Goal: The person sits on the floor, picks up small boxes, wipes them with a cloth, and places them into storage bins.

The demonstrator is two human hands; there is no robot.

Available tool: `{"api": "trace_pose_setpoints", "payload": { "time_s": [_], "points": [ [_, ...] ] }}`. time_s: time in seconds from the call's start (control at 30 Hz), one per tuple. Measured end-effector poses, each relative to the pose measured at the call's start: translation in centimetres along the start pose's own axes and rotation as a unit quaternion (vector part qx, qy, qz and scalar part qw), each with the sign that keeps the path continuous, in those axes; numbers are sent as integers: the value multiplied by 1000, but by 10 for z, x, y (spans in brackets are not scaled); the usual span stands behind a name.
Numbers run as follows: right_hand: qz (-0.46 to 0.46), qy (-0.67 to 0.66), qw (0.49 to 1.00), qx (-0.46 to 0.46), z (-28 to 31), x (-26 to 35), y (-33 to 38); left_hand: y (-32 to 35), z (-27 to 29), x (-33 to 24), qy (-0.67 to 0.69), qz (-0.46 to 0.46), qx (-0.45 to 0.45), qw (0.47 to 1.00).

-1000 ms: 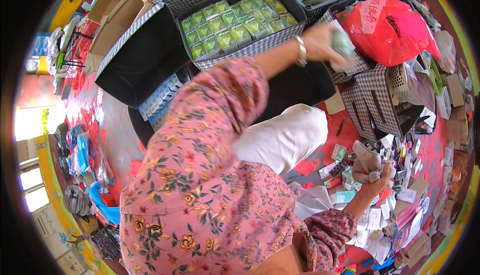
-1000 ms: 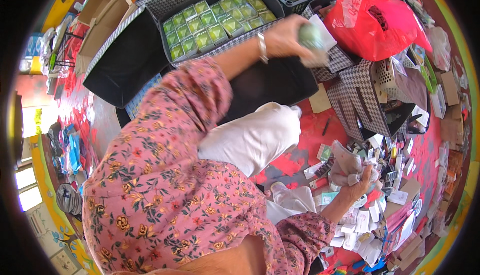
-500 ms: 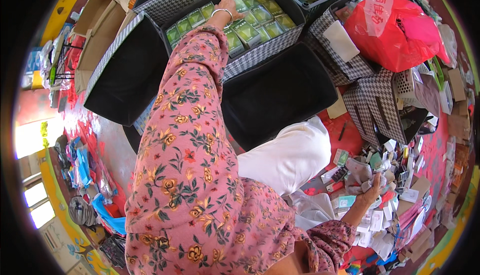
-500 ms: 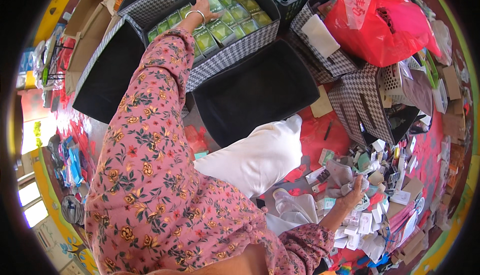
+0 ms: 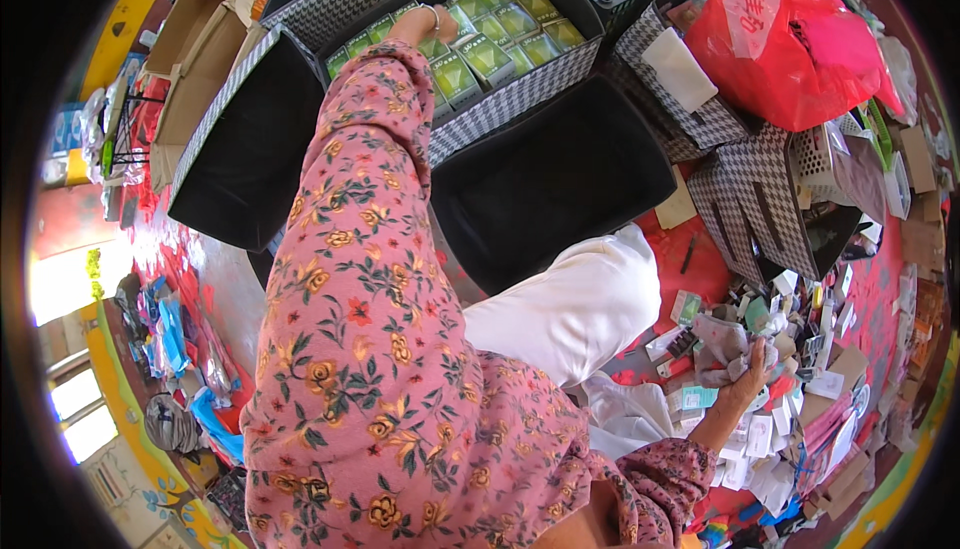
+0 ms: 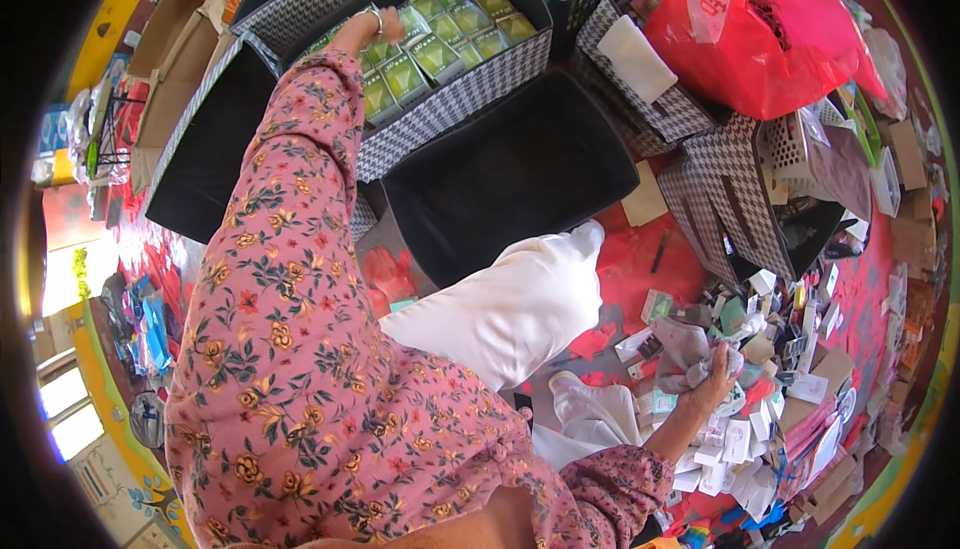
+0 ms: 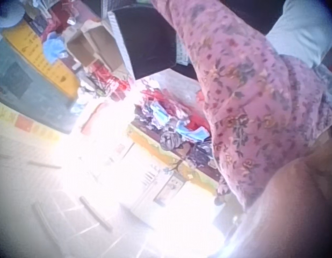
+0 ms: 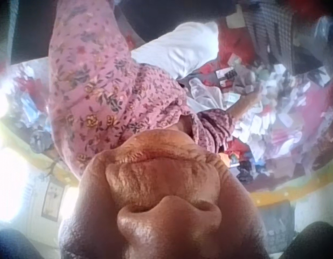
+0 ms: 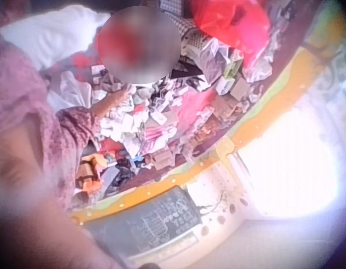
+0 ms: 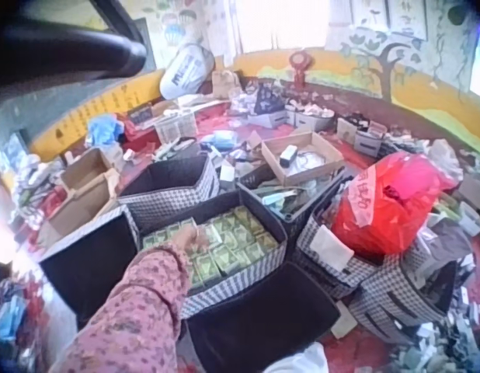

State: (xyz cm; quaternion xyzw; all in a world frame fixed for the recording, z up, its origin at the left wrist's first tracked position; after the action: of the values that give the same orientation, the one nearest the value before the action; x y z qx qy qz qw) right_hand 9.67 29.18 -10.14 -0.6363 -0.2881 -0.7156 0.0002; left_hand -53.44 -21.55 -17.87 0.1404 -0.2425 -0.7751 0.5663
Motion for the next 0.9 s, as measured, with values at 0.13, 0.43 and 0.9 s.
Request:
{"api": "trace_pose_setpoints", "payload": {
  "time_s": [0.13, 0.43, 0.9],
  "points": [
    [8, -20, 1000, 11, -3, 3, 0, 9, 26, -20, 39, -50, -334, 940],
    [-35, -52, 998, -24, 34, -12, 6, -7, -62, -118, -87, -207, -76, 972],
    [115, -30, 947, -300, 182, 59, -15, 251, 91, -307, 102, -527, -389, 749]
  ]
}}
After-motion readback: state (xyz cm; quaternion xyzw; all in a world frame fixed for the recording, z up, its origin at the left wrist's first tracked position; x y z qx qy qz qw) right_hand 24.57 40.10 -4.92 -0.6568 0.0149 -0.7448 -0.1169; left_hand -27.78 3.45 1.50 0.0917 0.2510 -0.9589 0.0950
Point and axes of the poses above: each hand's wrist, its own y-axis away from the middle knuckle, its own z-axis out of the back of the hand, x = y × z, the point moved 8 cm from there along -y, towards the middle knuckle, and after that the axes turned 7 degrees about -z, right-handed, at the moved point
